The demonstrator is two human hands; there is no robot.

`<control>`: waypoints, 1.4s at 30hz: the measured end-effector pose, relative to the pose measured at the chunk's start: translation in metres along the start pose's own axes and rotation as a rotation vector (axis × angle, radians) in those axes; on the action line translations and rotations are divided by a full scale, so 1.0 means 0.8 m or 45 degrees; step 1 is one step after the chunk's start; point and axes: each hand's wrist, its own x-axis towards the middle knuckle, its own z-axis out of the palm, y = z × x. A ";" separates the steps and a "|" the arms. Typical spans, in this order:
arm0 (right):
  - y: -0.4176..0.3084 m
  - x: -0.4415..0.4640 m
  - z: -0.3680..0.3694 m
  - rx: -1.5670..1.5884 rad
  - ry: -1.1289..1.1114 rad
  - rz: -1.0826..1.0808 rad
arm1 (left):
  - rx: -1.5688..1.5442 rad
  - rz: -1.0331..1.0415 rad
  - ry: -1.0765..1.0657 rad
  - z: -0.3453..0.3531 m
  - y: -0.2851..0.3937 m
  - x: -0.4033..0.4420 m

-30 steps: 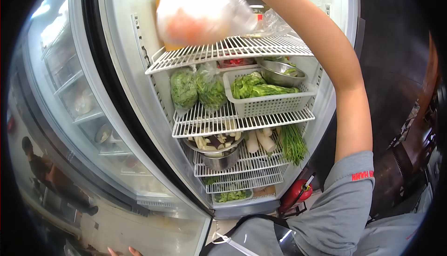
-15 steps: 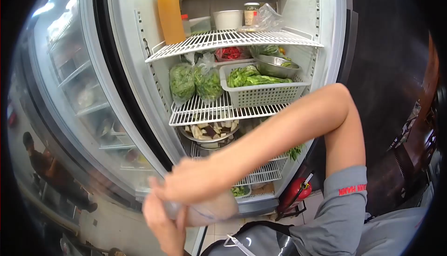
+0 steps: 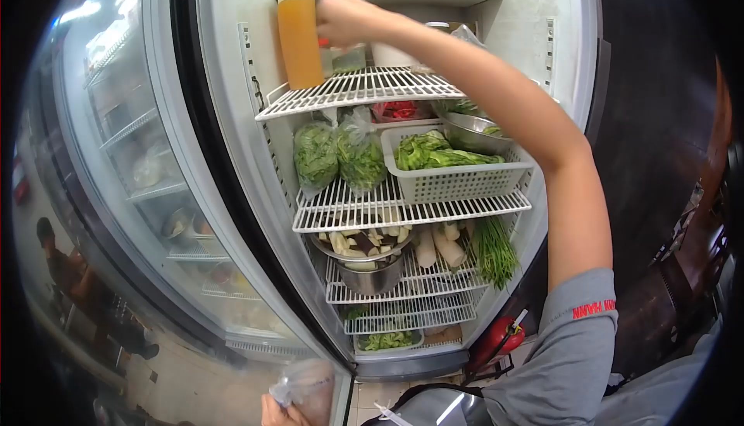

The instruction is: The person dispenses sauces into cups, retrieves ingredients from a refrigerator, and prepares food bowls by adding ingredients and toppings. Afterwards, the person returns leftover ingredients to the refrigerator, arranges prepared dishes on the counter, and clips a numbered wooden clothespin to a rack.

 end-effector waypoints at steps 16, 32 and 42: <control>0.168 0.021 0.038 -0.153 -0.486 0.834 | 0.083 -0.193 0.170 0.018 0.014 0.015; 0.088 -0.107 -0.096 1.088 -0.191 0.667 | 0.058 -0.125 0.165 0.035 -0.017 0.000; -0.056 -0.259 -0.130 1.246 -0.083 0.004 | -0.123 0.083 0.228 0.038 -0.046 0.006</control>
